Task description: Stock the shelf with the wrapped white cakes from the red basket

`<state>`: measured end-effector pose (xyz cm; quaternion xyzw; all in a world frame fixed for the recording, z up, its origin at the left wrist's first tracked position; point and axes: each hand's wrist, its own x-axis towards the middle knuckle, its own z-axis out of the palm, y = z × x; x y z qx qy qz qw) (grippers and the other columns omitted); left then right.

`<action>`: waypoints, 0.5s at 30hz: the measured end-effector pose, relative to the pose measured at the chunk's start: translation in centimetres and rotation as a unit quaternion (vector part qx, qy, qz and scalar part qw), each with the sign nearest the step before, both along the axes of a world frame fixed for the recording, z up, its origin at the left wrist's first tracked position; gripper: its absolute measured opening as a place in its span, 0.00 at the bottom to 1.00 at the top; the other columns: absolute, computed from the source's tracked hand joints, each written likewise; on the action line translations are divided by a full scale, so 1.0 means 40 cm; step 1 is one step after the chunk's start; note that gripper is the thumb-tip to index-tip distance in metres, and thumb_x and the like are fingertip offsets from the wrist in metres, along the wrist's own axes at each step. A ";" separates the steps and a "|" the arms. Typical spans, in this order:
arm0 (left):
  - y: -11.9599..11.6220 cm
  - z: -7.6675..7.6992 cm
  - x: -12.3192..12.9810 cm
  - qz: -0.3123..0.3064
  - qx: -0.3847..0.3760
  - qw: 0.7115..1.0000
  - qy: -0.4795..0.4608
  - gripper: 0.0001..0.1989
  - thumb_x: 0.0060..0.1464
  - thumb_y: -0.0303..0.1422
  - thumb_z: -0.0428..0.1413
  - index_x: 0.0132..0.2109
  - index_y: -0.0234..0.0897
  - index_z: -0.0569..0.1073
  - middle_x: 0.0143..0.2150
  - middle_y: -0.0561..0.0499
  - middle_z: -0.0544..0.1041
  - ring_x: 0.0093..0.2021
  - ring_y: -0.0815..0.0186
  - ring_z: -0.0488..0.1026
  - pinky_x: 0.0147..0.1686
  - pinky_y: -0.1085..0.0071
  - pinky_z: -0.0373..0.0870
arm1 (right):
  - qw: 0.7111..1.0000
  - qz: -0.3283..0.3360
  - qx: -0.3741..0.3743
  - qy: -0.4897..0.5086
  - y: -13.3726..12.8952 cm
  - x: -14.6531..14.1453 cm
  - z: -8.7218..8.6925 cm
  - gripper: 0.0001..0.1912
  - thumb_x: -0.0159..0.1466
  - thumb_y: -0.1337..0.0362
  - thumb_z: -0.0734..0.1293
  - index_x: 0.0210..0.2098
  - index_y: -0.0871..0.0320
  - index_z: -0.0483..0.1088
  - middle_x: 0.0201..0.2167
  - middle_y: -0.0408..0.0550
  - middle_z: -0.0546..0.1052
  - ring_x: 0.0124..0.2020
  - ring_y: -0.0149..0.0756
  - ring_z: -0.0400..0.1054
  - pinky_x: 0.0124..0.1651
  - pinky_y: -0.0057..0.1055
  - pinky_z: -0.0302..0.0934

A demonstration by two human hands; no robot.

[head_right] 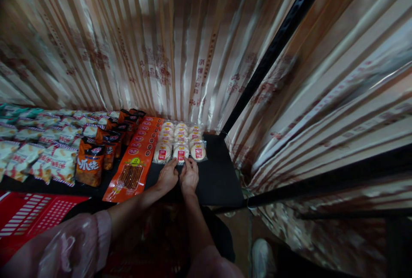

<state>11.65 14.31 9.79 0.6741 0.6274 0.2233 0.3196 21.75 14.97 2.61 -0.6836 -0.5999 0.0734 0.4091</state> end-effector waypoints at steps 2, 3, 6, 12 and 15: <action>0.000 -0.001 0.001 -0.001 -0.001 1.000 0.006 0.26 0.50 0.18 0.47 0.57 0.28 0.66 0.61 0.39 0.64 0.61 0.61 0.61 0.61 0.68 0.57 | 1.000 0.003 0.002 0.002 0.001 0.001 -0.001 0.21 0.59 0.70 0.56 0.49 0.57 0.71 0.44 0.50 0.70 0.45 0.35 0.64 0.50 0.31 0.61; 0.000 -0.002 0.001 -0.002 -0.001 1.000 0.009 0.26 0.50 0.18 0.46 0.58 0.27 0.66 0.61 0.39 0.64 0.61 0.61 0.61 0.61 0.68 0.57 | 1.000 0.004 0.004 0.002 0.001 0.002 -0.002 0.21 0.59 0.70 0.56 0.49 0.57 0.71 0.44 0.50 0.70 0.46 0.35 0.64 0.50 0.31 0.61; 0.000 -0.006 0.002 -0.003 -0.003 1.000 0.018 0.26 0.50 0.19 0.46 0.59 0.23 0.64 0.61 0.37 0.63 0.61 0.61 0.60 0.62 0.69 0.56 | 1.000 0.006 0.006 0.000 0.002 0.004 -0.004 0.22 0.59 0.71 0.56 0.49 0.56 0.71 0.45 0.50 0.70 0.46 0.35 0.64 0.51 0.32 0.60; -0.002 -0.010 0.005 0.001 0.012 1.000 0.026 0.26 0.51 0.19 0.46 0.59 0.26 0.64 0.61 0.39 0.64 0.61 0.62 0.61 0.61 0.68 0.58 | 1.000 0.006 0.016 0.000 0.001 0.001 -0.006 0.22 0.58 0.71 0.56 0.48 0.56 0.72 0.44 0.50 0.70 0.45 0.35 0.64 0.50 0.32 0.61; -0.004 -0.011 0.006 0.002 0.019 0.999 0.030 0.25 0.51 0.20 0.47 0.57 0.26 0.66 0.60 0.39 0.65 0.60 0.61 0.62 0.60 0.68 0.58 | 1.000 -0.005 0.021 0.008 0.001 0.000 -0.008 0.21 0.59 0.70 0.56 0.47 0.58 0.72 0.44 0.52 0.68 0.41 0.35 0.65 0.46 0.32 0.63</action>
